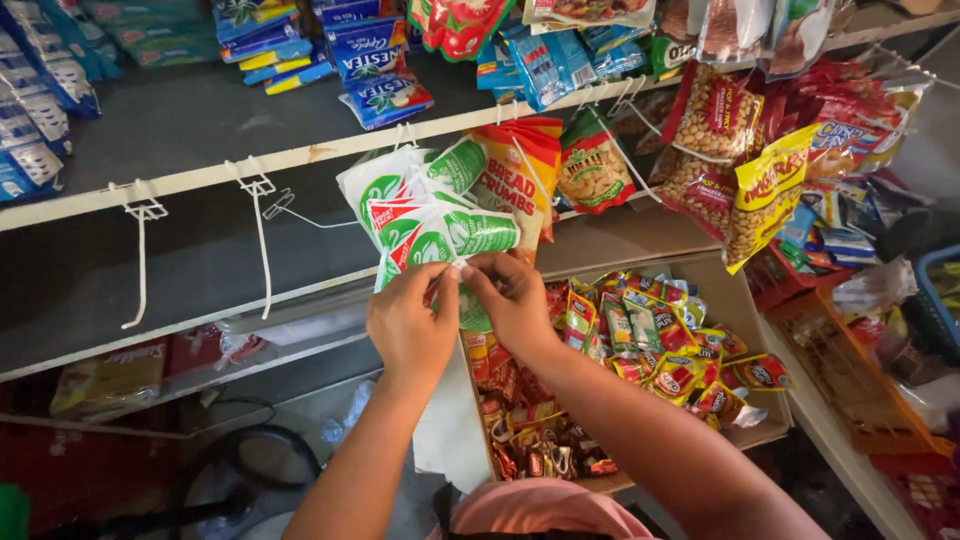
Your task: Organizing and hanging various condiment and snack sachets onto display hooks on a grocery store shelf.
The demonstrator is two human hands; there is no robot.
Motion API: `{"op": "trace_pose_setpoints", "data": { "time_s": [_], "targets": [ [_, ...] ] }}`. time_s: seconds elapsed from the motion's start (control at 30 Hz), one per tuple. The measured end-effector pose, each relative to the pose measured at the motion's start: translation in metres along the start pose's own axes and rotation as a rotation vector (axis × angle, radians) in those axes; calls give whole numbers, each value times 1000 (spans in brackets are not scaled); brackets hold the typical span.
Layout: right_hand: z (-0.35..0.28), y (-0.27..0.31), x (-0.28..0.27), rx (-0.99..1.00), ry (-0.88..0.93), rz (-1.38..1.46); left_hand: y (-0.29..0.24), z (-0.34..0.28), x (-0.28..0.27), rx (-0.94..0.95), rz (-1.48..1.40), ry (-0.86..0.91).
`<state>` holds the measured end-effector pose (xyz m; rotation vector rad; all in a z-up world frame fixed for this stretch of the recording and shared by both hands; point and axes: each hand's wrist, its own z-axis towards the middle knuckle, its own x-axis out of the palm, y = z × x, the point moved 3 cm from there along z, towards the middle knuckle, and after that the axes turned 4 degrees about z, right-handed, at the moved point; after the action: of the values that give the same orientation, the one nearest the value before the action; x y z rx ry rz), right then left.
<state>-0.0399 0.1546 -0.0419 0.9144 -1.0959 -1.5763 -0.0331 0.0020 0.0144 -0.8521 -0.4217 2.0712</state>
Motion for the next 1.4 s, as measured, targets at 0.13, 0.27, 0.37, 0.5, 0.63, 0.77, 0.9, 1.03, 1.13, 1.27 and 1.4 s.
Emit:
{"op": "trace_pose_setpoints", "data": {
  "time_s": [0.13, 0.27, 0.37, 0.5, 0.63, 0.77, 0.9, 1.03, 1.13, 1.27, 1.4],
  "targets": [
    [1, -6, 1, 33, -6, 149, -5, 1, 0, 33, -27, -22],
    [2, -5, 0, 6, -17, 93, -4, 2, 3, -28, -44, 11],
    [2, -5, -1, -10, -18, 60, -2, 2, 6, -4, -37, 0],
    [1, 2, -2, -69, 1, 37, -3, 1, 6, 65, 10, -19],
    [2, 15, -1, -267, -26, -196, 5, -4, 10, 74, 100, -8],
    [14, 19, 1, -317, -17, -298, 4, 4, 11, 104, 205, -6],
    [36, 6, 7, -107, 29, -166, 10, 12, 14, 160, 290, -60],
    [66, -14, 13, -256, 9, -298, 28, 19, 27, 153, 359, -46],
    [83, -14, 22, -302, -42, -447, 40, 24, 38, 163, 427, -21],
    [98, -16, 34, -352, -69, -492, 58, 35, 52, 160, 497, -10],
    [110, -18, 40, -373, -113, -564, 77, 46, 67, 142, 540, -10]
  ]
}}
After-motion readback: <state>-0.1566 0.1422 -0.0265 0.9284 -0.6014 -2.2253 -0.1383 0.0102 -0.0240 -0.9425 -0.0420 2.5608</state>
